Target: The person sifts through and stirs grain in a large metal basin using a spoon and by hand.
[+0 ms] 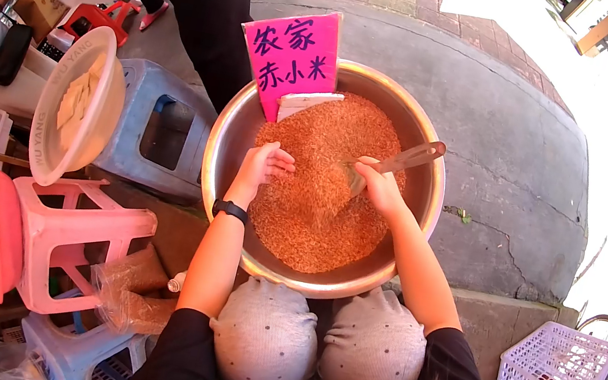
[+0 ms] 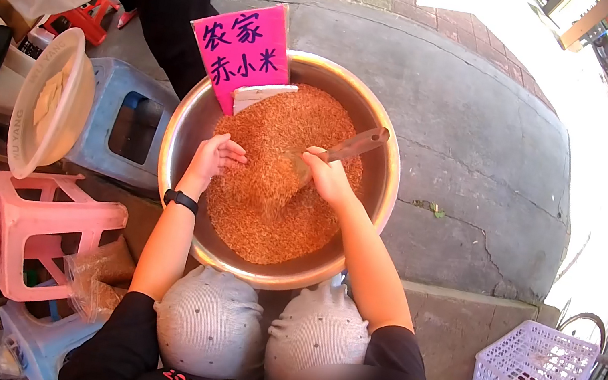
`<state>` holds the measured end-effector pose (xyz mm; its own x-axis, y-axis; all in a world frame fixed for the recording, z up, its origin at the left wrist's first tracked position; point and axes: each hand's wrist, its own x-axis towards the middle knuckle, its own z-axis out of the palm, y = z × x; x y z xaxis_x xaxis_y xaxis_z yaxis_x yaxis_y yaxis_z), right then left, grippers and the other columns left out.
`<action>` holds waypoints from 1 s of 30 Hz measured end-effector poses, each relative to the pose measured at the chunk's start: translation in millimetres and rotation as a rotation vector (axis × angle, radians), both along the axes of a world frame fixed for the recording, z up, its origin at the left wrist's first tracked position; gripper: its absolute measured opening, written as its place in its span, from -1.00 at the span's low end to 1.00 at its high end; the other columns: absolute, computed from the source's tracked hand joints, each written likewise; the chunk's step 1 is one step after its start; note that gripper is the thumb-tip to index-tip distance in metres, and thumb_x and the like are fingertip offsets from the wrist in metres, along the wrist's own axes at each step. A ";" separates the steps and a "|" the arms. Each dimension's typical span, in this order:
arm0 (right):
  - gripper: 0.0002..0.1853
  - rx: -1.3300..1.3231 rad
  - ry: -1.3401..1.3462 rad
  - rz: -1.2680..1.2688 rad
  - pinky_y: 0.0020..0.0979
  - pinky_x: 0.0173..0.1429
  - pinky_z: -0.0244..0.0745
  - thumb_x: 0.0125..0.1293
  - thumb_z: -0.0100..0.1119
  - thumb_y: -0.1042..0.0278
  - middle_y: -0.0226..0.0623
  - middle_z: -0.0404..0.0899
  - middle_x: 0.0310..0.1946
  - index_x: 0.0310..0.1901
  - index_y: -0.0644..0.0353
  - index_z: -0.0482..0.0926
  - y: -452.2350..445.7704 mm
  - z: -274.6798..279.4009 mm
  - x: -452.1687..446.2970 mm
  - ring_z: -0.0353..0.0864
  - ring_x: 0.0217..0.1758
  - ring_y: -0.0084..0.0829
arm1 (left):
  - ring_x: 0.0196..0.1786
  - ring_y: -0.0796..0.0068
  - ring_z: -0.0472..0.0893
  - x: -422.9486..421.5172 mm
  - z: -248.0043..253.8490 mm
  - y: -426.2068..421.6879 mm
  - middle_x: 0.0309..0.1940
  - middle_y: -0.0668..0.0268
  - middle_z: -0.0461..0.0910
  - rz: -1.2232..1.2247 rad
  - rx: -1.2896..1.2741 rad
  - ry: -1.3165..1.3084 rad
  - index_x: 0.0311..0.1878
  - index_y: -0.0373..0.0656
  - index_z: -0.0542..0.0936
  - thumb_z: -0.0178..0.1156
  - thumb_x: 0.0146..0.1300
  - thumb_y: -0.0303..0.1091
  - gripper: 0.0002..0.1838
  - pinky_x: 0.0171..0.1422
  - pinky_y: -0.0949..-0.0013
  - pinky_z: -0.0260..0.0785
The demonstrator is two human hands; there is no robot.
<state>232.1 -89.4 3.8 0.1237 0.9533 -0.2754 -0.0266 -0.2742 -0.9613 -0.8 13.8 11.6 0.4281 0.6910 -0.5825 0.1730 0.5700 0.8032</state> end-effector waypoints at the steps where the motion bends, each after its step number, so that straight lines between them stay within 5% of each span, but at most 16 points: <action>1: -0.72 0.058 -0.247 -0.054 -0.22 -0.27 0.38 0.24 -0.06 0.20 -0.08 0.55 -0.42 -0.20 0.26 0.43 -1.7 -7.1 2.6 0.55 -0.36 -0.19 | -0.20 0.55 0.52 -0.1 0.3 -1.3 -0.41 0.28 0.55 0.057 0.067 0.064 -0.41 -0.23 0.55 0.00 0.16 -0.06 -0.62 -0.22 0.34 0.32; 4: -0.80 0.142 -0.897 -0.216 -0.22 -0.31 0.44 0.25 -0.09 0.28 0.04 0.51 -0.47 -0.26 0.25 0.41 -7.1 5.4 0.5 0.56 -0.36 -0.18 | -0.17 0.31 0.52 3.2 -13.1 -5.8 -0.28 0.24 0.52 0.051 0.577 0.494 -0.38 -0.20 0.55 0.01 0.12 -0.13 -0.69 -0.15 0.29 0.34; 8: -0.83 0.089 -1.218 -0.430 -0.23 -0.39 0.49 0.27 -0.11 0.33 -0.07 0.52 -0.47 -0.17 0.19 0.35 -3.6 0.2 1.7 0.58 -0.39 -0.14 | -0.12 0.07 0.47 2.4 -23.1 -10.9 -0.06 0.12 0.42 0.063 0.930 0.769 -0.16 -0.23 0.50 0.04 0.07 -0.14 -0.62 0.00 0.23 0.31; 12: -0.71 -0.136 -1.185 -0.254 -0.16 -0.33 0.48 0.16 -0.04 0.40 -0.07 0.49 -0.34 -0.07 0.22 0.26 -7.8 -3.3 3.8 0.57 -0.39 -0.07 | -0.04 0.04 0.45 -3.0 -53.8 -5.8 -0.06 0.00 0.43 0.002 0.880 0.823 -0.06 -0.33 0.44 0.05 0.07 -0.12 -0.52 0.08 0.19 0.24; 19: -0.79 -0.059 -0.941 -0.091 -0.16 -0.27 0.43 0.22 -0.08 0.38 0.03 0.49 -0.40 -0.14 0.26 0.31 -5.9 -15.9 2.8 0.56 -0.32 -0.07 | -0.09 0.37 0.45 -1.1 -49.8 -1.2 -0.21 0.15 0.52 0.083 0.243 0.165 -0.13 -0.38 0.48 0.06 0.09 -0.15 -0.56 -0.01 0.32 0.24; 21: -0.83 0.320 -0.618 -0.183 -0.27 -0.34 0.40 0.28 -0.11 0.31 -0.01 0.47 -0.51 -0.27 0.23 0.37 -4.0 -23.6 -0.9 0.54 -0.43 -0.20 | -0.16 0.44 0.46 2.0 -47.2 -2.9 -0.23 0.20 0.53 0.128 0.203 -0.002 -0.18 -0.36 0.52 0.06 0.11 -0.17 -0.61 -0.06 0.37 0.26; 22: -0.82 0.474 -0.763 -0.254 -0.38 -0.43 0.34 0.28 -0.09 0.27 -0.12 0.42 -0.61 -0.29 0.21 0.40 -1.1 -17.5 -5.1 0.41 -0.59 -0.36 | -0.17 0.46 0.47 3.4 -39.9 -4.9 -0.22 0.21 0.53 0.158 0.153 -0.105 -0.20 -0.34 0.53 0.06 0.12 -0.18 -0.63 -0.07 0.38 0.27; 24: -0.80 0.071 -0.349 -0.086 -0.40 -0.43 0.34 0.27 -0.07 0.26 -0.13 0.44 -0.60 -0.24 0.21 0.42 -4.5 6.9 -2.4 0.42 -0.59 -0.37 | -0.20 0.50 0.49 7.6 -17.0 -8.2 -0.22 0.22 0.54 0.217 0.056 -0.318 -0.25 -0.31 0.56 0.05 0.15 -0.21 -0.68 -0.10 0.41 0.29; 26: -0.77 -0.084 -0.081 0.042 -0.35 -0.37 0.40 0.24 -0.03 0.24 -0.08 0.51 -0.55 -0.18 0.20 0.45 -3.8 2.1 4.3 0.55 -0.48 -0.24 | -0.24 0.48 0.50 7.2 1.9 -13.2 -0.25 0.22 0.54 0.086 0.231 -0.141 -0.30 -0.31 0.56 0.05 0.15 -0.25 -0.72 -0.13 0.41 0.31; 27: -0.77 0.026 -0.351 -0.033 -0.33 -0.35 0.41 0.24 -0.03 0.24 -0.07 0.52 -0.54 -0.20 0.20 0.45 -4.3 -3.1 5.0 0.56 -0.46 -0.20 | -0.26 0.47 0.50 6.4 4.9 -15.1 -0.27 0.22 0.53 0.018 0.314 -0.050 -0.32 -0.30 0.56 0.05 0.15 -0.27 -0.74 -0.14 0.41 0.32; 28: -0.77 0.133 -0.620 -0.105 -0.30 -0.34 0.42 0.23 -0.02 0.23 -0.06 0.52 -0.52 -0.21 0.21 0.46 -6.6 -7.2 4.7 0.56 -0.43 -0.17 | -0.31 0.35 0.50 3.7 -11.0 -9.5 -0.28 0.19 0.48 -0.066 0.869 0.192 -0.36 -0.31 0.53 0.05 0.12 -0.33 -0.79 -0.17 0.37 0.35; 30: -0.78 0.347 -0.896 -0.317 -0.21 -0.36 0.44 0.23 -0.05 0.23 -0.09 0.53 -0.54 -0.27 0.21 0.44 -6.4 -11.3 -0.9 0.56 -0.44 -0.10 | -0.33 0.29 0.49 2.6 -24.8 -6.7 -0.31 0.15 0.46 0.064 0.930 0.295 -0.37 -0.30 0.53 0.06 0.10 -0.34 -0.81 -0.17 0.34 0.34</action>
